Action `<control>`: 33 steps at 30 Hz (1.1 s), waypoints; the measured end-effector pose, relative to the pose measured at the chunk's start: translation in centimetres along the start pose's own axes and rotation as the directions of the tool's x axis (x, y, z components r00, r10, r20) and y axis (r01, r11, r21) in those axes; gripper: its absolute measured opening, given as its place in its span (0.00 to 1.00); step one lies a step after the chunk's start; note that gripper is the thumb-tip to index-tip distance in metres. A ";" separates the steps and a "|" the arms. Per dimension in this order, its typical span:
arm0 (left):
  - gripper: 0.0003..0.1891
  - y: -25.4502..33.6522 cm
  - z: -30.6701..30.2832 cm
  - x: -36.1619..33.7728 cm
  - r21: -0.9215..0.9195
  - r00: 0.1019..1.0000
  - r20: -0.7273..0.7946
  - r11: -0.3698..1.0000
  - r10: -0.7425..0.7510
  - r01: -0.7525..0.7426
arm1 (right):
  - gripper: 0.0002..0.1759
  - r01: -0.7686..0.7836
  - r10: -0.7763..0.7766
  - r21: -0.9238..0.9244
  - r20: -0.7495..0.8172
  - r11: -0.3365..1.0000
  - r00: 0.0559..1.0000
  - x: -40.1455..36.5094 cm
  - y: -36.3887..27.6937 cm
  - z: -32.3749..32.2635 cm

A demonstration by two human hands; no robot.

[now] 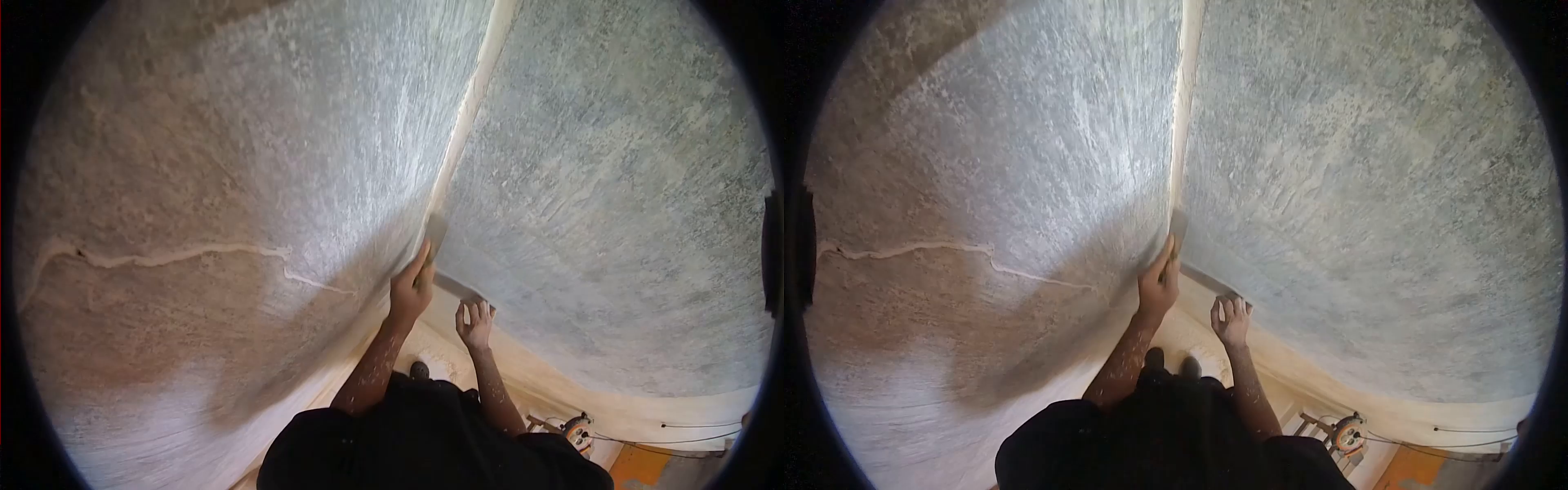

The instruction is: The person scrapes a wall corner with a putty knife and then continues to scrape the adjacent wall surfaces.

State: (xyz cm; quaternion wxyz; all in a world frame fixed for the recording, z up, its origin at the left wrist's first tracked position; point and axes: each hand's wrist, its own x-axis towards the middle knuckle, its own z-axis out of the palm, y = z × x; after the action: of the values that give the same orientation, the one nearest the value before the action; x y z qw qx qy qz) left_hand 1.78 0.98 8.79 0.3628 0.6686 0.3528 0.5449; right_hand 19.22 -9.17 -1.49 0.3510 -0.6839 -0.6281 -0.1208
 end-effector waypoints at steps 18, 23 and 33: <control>0.24 1.6 -0.5 1.6 0.042 0.996 -0.020 0.996 0.083 -0.083 | 0.12 -0.002 0.003 0.024 -0.023 1.000 1.000 -0.6 -0.6 -0.2; 0.23 -2.5 -0.3 -1.0 0.146 0.994 -0.014 0.984 0.104 -0.101 | 0.12 0.023 -0.022 0.032 -0.038 0.999 0.999 0.1 0.0 0.0; 0.23 2.6 -1.0 1.2 0.084 1.000 0.003 0.996 0.003 -0.003 | 0.12 -0.002 0.002 0.014 -0.001 1.000 1.000 -0.8 0.0 0.4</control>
State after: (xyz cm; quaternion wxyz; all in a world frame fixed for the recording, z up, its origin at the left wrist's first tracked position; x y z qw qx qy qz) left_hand 1.15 0.82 11.78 0.3341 0.6845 0.3738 0.5292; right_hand 19.00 -9.54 -2.24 0.3563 -0.6819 -0.6281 -0.1163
